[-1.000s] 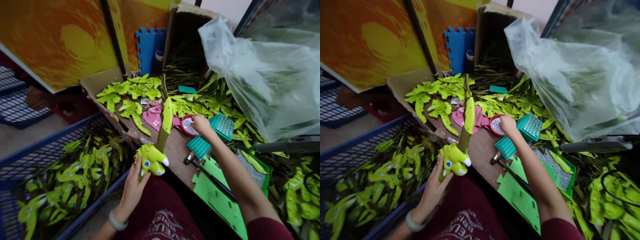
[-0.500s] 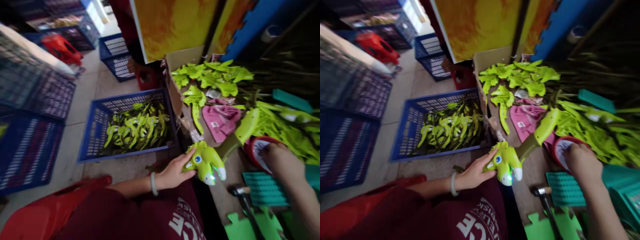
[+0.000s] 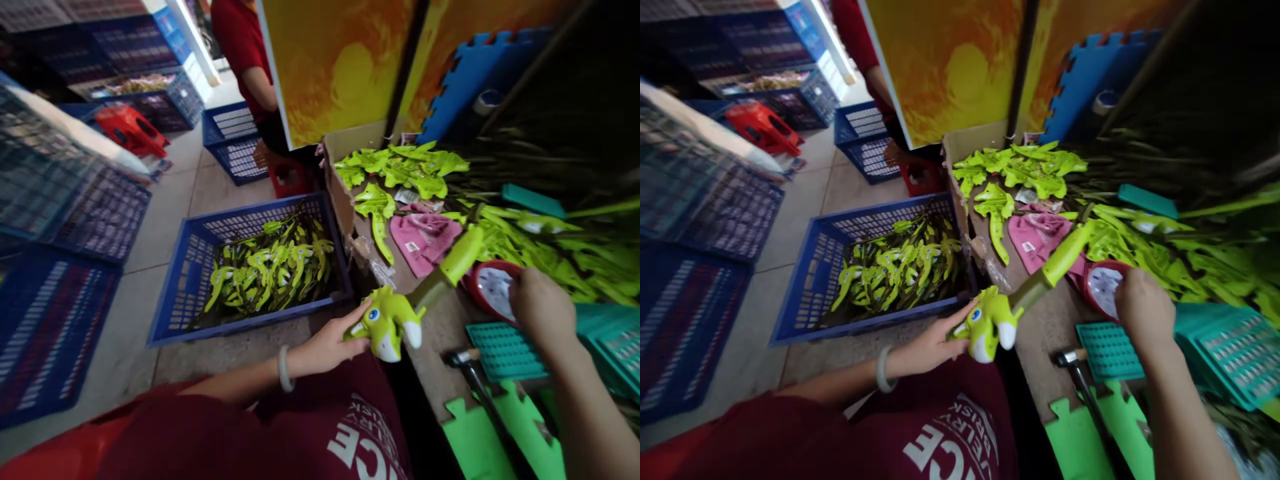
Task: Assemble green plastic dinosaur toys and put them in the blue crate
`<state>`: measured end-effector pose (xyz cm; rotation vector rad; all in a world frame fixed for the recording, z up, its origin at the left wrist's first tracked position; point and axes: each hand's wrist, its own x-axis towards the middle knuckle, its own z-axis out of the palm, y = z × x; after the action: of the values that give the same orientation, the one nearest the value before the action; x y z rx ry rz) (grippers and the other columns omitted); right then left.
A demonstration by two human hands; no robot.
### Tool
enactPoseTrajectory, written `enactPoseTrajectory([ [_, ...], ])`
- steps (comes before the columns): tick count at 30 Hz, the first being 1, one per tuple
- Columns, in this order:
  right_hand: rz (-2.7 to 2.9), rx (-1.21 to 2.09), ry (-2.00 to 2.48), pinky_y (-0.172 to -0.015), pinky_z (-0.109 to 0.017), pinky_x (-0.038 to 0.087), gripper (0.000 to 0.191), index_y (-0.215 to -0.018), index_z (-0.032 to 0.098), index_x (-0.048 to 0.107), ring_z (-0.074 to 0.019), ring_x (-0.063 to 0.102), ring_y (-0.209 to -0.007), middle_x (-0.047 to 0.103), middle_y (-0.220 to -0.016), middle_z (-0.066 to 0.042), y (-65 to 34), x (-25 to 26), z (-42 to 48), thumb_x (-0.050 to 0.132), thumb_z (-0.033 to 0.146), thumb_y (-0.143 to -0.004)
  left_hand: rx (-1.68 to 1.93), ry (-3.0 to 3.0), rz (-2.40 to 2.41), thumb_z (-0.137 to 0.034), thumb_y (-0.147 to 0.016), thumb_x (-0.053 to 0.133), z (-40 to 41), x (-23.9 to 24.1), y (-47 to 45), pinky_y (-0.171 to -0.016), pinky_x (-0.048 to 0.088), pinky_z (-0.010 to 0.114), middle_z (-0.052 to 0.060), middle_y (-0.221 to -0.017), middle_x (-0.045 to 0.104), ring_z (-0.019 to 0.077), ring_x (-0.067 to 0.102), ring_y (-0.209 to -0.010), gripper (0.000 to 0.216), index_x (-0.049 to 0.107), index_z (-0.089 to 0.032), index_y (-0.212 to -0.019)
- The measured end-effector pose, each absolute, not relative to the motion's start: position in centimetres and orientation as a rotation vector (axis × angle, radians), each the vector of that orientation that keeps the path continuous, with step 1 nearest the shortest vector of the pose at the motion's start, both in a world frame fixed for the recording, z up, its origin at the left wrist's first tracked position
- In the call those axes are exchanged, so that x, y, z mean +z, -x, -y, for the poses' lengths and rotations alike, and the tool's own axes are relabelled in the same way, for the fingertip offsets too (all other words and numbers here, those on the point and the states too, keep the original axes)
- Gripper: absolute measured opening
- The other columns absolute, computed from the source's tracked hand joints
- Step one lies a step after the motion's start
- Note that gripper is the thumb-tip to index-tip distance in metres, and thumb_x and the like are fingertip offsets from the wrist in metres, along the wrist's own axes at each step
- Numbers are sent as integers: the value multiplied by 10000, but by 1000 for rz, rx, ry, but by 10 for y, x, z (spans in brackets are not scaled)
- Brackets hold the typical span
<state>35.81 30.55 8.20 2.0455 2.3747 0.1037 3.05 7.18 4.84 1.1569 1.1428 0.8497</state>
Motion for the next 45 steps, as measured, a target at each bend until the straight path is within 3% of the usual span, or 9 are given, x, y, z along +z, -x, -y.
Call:
enactPoseTrajectory([
  [2, -2466, -67, -2034, -714, -391, 375, 394, -1082, -17, 684, -274, 652, -852, 689, -975, -299, -353, 90, -298, 372, 202, -982, 799, -924, -1027, -505, -910, 645, -70, 53, -21, -602, 453, 246, 29, -923, 686, 104, 536, -599, 704, 442, -228, -1524],
  [5, -2480, -181, -2117, -808, -304, 404, 294, -1028, 47, 734, -208, 639, -935, 722, -1036, -193, -353, 92, -297, 479, 106, -896, 776, -671, -884, -568, -873, 650, -79, 65, -4, -536, 359, 234, 33, -851, 628, 42, 337, -492, 478, 664, -169, -1136],
  [9, -2496, -249, -2311, -788, -275, 428, 234, -918, 92, 777, -179, 626, -845, 735, -942, -124, -363, 92, -304, 560, 119, -834, 718, -571, -781, -625, -881, 613, -106, 87, 9, -535, 375, 234, 7, -773, 543, 30, 209, -478, 469, 618, -156, -858],
  [13, -2637, -245, -2456, -760, -291, 481, 185, -856, 103, 770, -192, 647, -792, 737, -886, -119, -362, 110, -290, 596, 163, -835, 678, -419, -673, -567, -918, 634, -126, 94, 3, -519, 361, 180, -30, -728, 471, 23, 206, -478, 436, 598, -137, -851],
  [18, -3091, -17, -2352, -785, -306, 531, 223, -968, 149, 708, -194, 664, -889, 719, -963, -105, -318, 151, -213, 497, 219, -979, 422, -289, -485, -585, -910, 666, -132, 86, -16, -523, 367, 158, -77, -595, 373, 30, 300, -454, 499, 643, -87, -904],
  [20, -3601, 329, -1524, -798, -324, 546, 219, -1032, 137, 694, -198, 663, -915, 711, -986, -115, -296, 165, -175, 483, 118, -975, 313, -286, -458, -595, -915, 653, -128, 88, -25, -515, 371, 165, -55, -600, 433, 40, 349, -459, 515, 647, -80, -935],
  [22, -3648, 645, -797, -777, -360, 560, 222, -1074, 92, 682, -223, 658, -895, 715, -971, -135, -279, 174, -149, 493, 76, -958, 311, -296, -462, -581, -921, 647, -122, 93, -33, -523, 389, 178, -3, -709, 554, 30, 363, -462, 497, 645, -86, -966],
  [24, -3575, 768, -513, -746, -380, 565, 212, -1068, 54, 677, -242, 657, -877, 718, -948, -150, -270, 177, -139, 499, 77, -956, 373, -307, -486, -563, -929, 641, -118, 97, -37, -552, 416, 192, 38, -829, 617, 17, 357, -466, 478, 647, -90, -997],
  [45, -3593, 825, -138, -741, -397, 605, 221, -1059, 14, 691, -289, 712, -950, 738, -996, -184, -252, 161, -154, 525, 51, -919, 500, -529, -576, -675, -822, 710, -97, 111, -29, -534, 388, 248, 20, -766, 649, 53, 436, -463, 532, 592, -169, -940],
])
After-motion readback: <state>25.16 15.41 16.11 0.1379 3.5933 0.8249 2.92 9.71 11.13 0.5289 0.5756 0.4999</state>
